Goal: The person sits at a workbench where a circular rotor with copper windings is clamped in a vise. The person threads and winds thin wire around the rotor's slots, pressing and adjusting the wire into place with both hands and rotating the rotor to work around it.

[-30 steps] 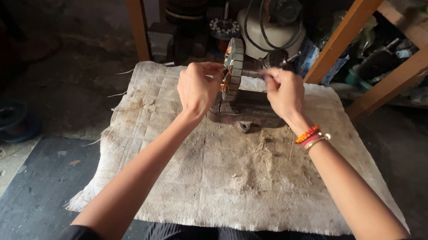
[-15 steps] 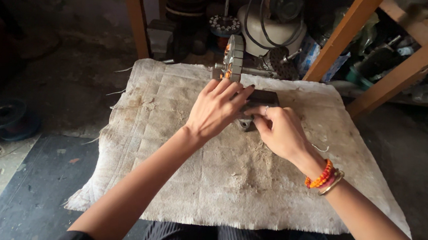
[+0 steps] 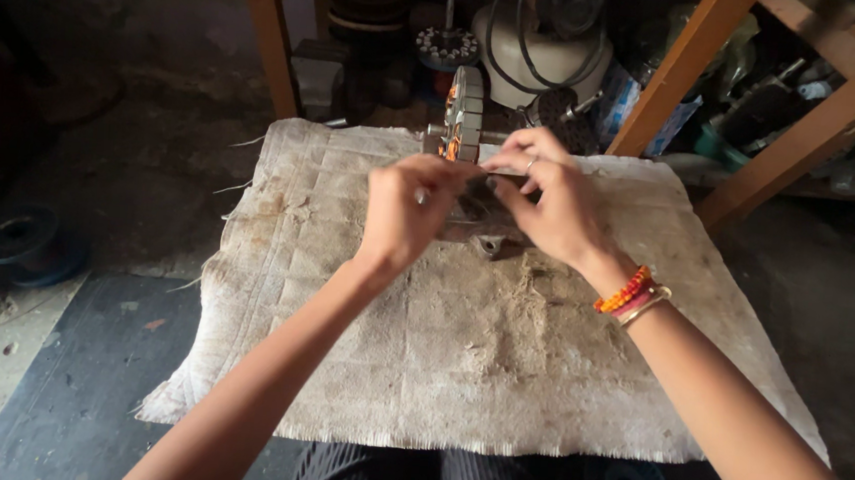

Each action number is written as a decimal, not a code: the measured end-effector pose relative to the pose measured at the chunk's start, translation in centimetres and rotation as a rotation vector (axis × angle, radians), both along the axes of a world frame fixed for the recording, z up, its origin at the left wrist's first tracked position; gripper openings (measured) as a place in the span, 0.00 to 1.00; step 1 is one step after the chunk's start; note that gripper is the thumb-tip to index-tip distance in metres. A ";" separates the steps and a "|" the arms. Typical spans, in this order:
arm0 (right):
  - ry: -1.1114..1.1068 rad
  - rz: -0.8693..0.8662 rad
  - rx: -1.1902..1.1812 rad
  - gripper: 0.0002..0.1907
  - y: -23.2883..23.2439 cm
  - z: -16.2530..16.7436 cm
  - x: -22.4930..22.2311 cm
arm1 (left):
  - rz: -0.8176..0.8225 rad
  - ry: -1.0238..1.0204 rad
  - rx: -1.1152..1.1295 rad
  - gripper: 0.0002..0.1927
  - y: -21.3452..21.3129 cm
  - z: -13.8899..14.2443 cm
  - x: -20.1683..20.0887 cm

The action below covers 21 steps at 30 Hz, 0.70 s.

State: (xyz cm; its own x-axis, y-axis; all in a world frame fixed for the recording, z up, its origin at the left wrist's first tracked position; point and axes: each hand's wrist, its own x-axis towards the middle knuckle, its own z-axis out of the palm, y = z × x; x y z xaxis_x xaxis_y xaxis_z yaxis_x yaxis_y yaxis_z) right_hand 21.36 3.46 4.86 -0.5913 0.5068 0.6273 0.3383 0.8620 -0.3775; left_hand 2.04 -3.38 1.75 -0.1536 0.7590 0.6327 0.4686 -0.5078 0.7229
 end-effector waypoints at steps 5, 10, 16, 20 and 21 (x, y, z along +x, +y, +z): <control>0.095 -0.096 0.064 0.09 0.7 0.8 -0.5 | -0.321 -0.718 -0.051 0.09 3.0 -0.6 -1.5; 0.100 -0.164 0.076 0.07 0.9 0.4 -1.5 | -0.430 -1.083 -0.208 0.08 4.4 -2.3 -2.5; 0.157 -0.126 -0.010 0.10 1.3 -0.7 -2.1 | -0.461 -1.275 -0.237 0.09 4.5 -2.8 -2.8; 0.257 -0.157 -0.237 0.10 0.5 -0.9 -2.3 | -0.412 -1.286 -0.197 0.09 4.8 -1.9 -2.7; 0.278 -0.189 -0.311 0.09 0.1 -0.8 -2.5 | -0.347 -1.223 -0.198 0.09 4.9 -1.5 -2.5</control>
